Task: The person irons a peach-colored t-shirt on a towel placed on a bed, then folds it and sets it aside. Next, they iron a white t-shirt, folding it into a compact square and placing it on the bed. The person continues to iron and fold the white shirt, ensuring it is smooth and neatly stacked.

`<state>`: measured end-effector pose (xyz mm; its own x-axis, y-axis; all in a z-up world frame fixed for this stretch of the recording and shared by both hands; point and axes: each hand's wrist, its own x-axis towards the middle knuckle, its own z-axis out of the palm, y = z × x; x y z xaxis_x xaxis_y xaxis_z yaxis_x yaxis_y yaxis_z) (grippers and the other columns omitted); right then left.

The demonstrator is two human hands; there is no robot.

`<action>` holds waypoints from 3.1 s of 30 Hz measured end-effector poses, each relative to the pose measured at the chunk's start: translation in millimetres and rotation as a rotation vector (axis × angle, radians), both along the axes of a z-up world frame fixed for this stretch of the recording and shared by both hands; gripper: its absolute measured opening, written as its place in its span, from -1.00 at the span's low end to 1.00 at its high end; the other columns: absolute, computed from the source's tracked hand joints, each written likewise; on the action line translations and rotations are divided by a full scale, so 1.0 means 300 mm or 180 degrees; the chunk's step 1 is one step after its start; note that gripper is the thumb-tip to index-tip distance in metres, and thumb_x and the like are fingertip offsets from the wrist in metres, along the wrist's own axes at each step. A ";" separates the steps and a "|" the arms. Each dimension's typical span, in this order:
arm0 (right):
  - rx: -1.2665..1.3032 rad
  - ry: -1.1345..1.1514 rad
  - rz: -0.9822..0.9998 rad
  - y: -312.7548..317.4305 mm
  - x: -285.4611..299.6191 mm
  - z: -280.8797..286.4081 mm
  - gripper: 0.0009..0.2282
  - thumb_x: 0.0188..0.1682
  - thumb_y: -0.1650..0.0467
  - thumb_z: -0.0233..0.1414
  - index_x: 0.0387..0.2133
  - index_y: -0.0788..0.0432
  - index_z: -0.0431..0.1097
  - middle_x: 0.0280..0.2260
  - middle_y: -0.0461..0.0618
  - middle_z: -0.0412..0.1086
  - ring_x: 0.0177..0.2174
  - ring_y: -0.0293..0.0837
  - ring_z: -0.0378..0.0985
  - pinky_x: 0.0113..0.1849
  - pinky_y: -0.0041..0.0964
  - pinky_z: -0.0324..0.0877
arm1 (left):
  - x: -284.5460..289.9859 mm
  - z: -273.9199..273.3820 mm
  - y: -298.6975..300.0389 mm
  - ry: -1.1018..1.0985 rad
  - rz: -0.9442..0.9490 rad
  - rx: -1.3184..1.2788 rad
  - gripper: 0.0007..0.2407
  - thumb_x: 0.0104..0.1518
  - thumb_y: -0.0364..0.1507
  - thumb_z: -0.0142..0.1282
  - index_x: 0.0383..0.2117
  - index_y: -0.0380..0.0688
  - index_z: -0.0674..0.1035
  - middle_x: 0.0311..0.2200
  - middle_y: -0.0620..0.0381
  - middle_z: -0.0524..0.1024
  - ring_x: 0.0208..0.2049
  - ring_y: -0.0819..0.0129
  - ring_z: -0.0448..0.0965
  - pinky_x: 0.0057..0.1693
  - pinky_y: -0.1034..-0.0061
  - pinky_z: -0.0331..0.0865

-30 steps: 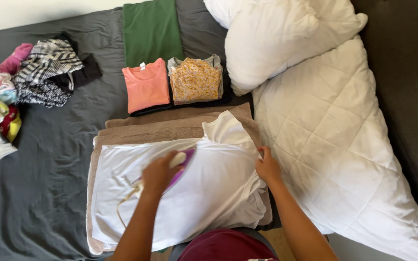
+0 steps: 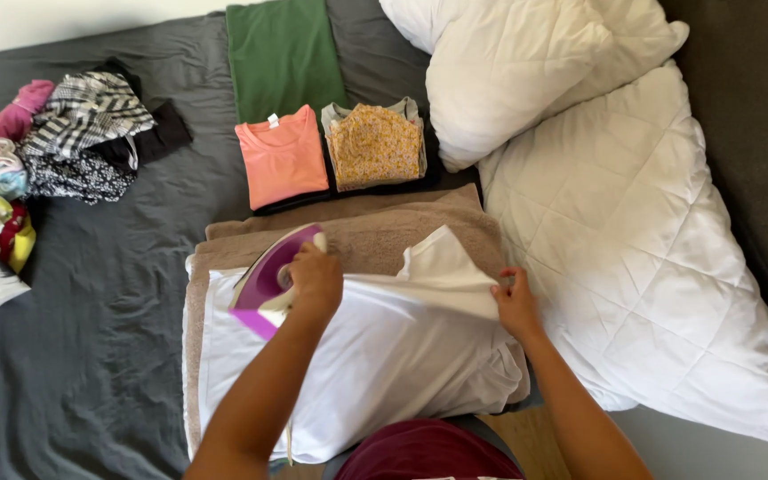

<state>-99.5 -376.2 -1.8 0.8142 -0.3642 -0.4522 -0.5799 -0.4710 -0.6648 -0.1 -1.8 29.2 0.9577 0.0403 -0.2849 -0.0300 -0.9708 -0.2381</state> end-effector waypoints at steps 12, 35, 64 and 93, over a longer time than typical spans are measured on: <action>-0.0906 0.0576 0.1719 0.150 -0.030 0.283 -0.59 0.01 0.06 0.02 -0.10 0.09 0.47 -0.12 0.22 0.56 -0.05 0.23 0.58 -0.08 0.07 0.45 | -0.183 0.109 0.096 -0.1493 -0.0219 -0.0165 -0.95 -0.03 -0.49 0.15 -0.57 -0.11 0.65 -0.41 0.02 0.32 -0.49 0.05 0.52 -0.41 0.24 0.38; 0.0623 -0.0522 0.0005 0.180 0.139 -0.211 -0.72 -0.11 0.21 0.30 -0.27 0.13 0.57 -0.42 0.00 0.51 -0.37 -0.12 0.54 -0.34 -0.27 0.42 | -0.194 0.239 -0.025 -0.0460 0.0584 -0.0971 -0.68 0.15 -0.21 0.16 0.01 0.09 0.52 0.10 0.07 0.38 0.19 0.09 0.31 0.24 0.02 0.15; -0.2668 -0.2473 0.0840 0.355 0.083 -0.073 -0.60 0.16 0.09 -0.18 0.17 -0.11 0.31 0.04 0.03 0.30 -0.01 0.11 0.37 -0.10 0.00 0.20 | -0.164 0.174 -0.050 -0.1929 0.0086 -0.0953 -0.42 -0.13 -0.05 0.37 0.11 0.29 0.48 -0.08 0.17 0.45 -0.04 0.12 0.45 -0.06 0.20 0.35; -0.0408 0.0287 -0.0203 0.052 -0.149 -0.398 -0.71 -0.04 -0.07 0.06 -0.28 -0.29 0.52 -0.24 -0.19 0.57 -0.13 -0.04 0.62 -0.20 -0.14 0.45 | 0.032 0.154 -0.339 -0.0024 -0.1785 -0.1175 -0.60 -0.04 -0.02 0.27 0.00 0.65 0.52 -0.43 0.19 0.64 -0.30 0.12 0.71 -0.19 0.23 0.55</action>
<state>-144.1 -360.5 -121.2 0.7457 -0.4733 -0.4689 -0.6660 -0.5088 -0.5454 9.3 -103.6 75.3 0.8072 -0.5628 -0.1777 -0.5533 -0.8264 0.1044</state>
